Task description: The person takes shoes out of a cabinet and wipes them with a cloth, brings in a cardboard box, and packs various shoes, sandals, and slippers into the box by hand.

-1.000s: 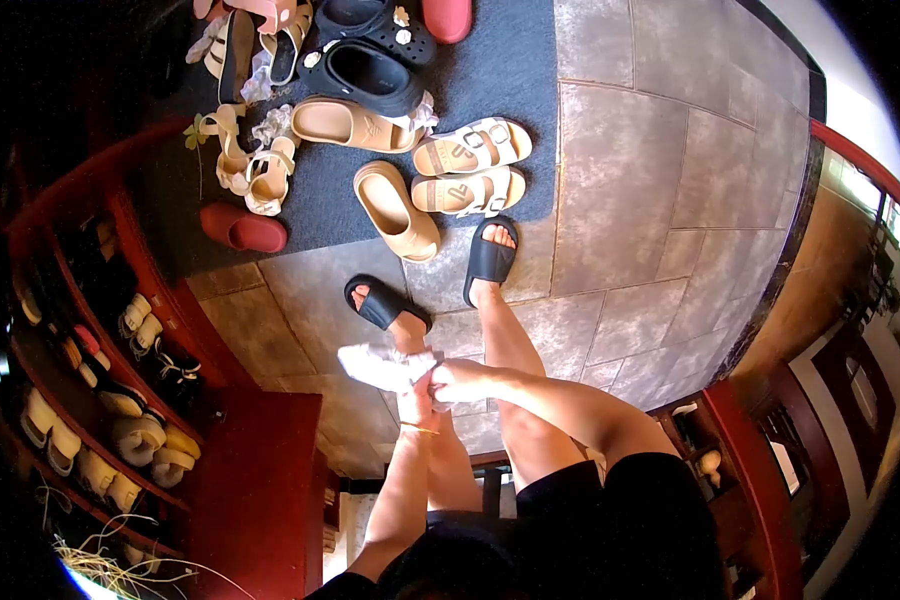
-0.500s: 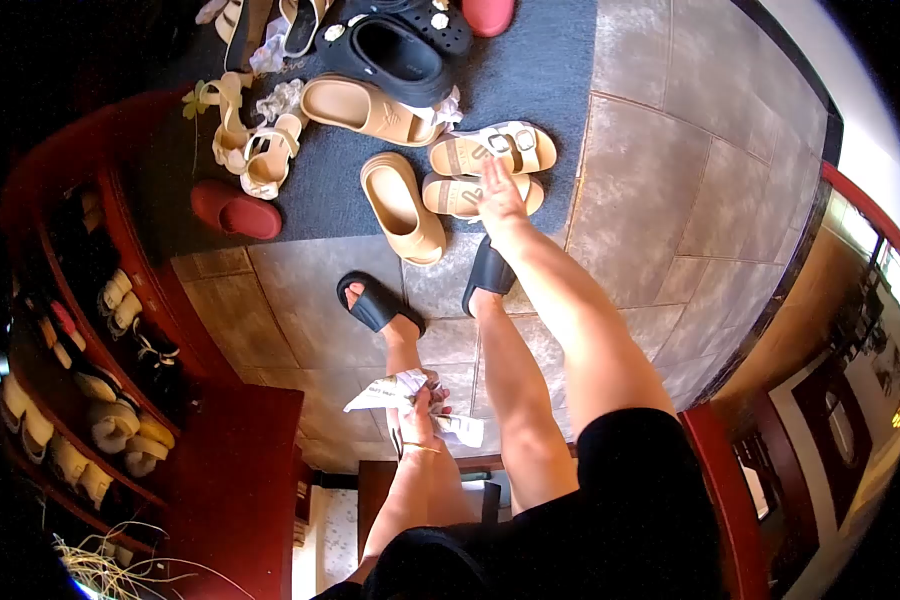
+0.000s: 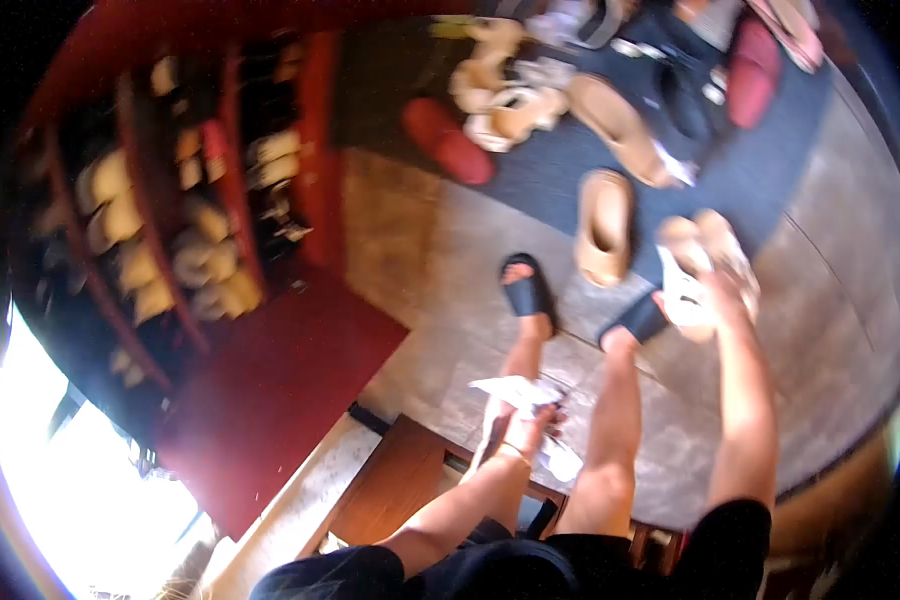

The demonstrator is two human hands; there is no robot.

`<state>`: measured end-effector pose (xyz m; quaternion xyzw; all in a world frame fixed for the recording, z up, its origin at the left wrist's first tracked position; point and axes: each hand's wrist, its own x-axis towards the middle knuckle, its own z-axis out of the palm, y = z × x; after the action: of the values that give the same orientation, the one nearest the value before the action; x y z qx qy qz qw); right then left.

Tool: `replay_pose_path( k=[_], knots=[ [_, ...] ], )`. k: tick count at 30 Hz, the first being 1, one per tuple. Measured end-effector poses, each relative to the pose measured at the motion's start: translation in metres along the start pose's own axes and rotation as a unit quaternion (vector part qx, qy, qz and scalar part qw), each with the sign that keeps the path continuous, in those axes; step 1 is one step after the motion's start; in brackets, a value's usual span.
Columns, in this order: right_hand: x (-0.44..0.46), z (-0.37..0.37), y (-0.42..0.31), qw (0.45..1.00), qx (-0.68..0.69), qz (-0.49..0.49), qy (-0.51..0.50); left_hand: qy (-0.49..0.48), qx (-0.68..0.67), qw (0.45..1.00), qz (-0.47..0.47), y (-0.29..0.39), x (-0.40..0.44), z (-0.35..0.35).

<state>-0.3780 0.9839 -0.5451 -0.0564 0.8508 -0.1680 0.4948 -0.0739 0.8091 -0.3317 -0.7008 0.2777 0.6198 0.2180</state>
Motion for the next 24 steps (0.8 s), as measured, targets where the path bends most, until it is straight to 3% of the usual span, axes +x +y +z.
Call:
replay_pose_path(
  k=[2, 5, 9, 12, 13, 14, 16, 17, 20, 22, 24],
  knots=[
    [-0.020, -0.013, 0.004, 0.998, -0.008, 0.025, -0.051, -0.073, -0.044, 0.996, -0.002, -0.006, 0.003, -0.009],
    [-0.050, -0.029, 0.005, 0.990, 0.044, 0.088, -0.098, -0.096, -0.063, 0.993, 0.028, 0.003, -0.013, -0.009],
    [-0.092, -0.035, -0.002, 0.948, 0.246, 0.175, -0.105, -0.085, -0.047, 0.994, 0.054, 0.031, -0.053, -0.015],
    [-0.104, 0.006, -0.016, 0.846, 0.511, 0.142, -0.050, -0.051, -0.051, 0.995, 0.076, 0.046, -0.071, -0.028],
    [-0.112, 0.009, -0.037, 0.838, 0.529, 0.127, -0.042, -0.029, -0.017, 0.996, 0.084, 0.038, -0.064, -0.039],
    [-0.115, 0.017, -0.057, 0.806, 0.577, 0.123, -0.054, -0.068, -0.055, 0.968, 0.237, 0.048, -0.068, -0.044],
    [-0.120, 0.027, -0.093, 0.717, 0.681, 0.097, -0.116, -0.029, -0.053, 0.965, 0.254, 0.030, -0.048, -0.062],
    [-0.120, 0.035, -0.109, 0.695, 0.702, 0.102, -0.118, -0.041, -0.106, 0.977, 0.178, 0.033, -0.050, -0.066],
    [-0.133, 0.034, -0.171, 0.695, 0.702, 0.093, -0.126, -0.096, -0.195, 0.966, 0.140, 0.034, -0.056, -0.078],
    [-0.141, 0.034, -0.206, 0.697, 0.702, 0.087, -0.118, -0.025, -0.165, 0.983, 0.082, 0.055, -0.083, -0.074],
    [-0.149, 0.031, -0.231, 0.705, 0.696, 0.082, -0.105, -0.048, -0.027, 0.989, 0.135, 0.028, -0.057, -0.098]
  ],
)
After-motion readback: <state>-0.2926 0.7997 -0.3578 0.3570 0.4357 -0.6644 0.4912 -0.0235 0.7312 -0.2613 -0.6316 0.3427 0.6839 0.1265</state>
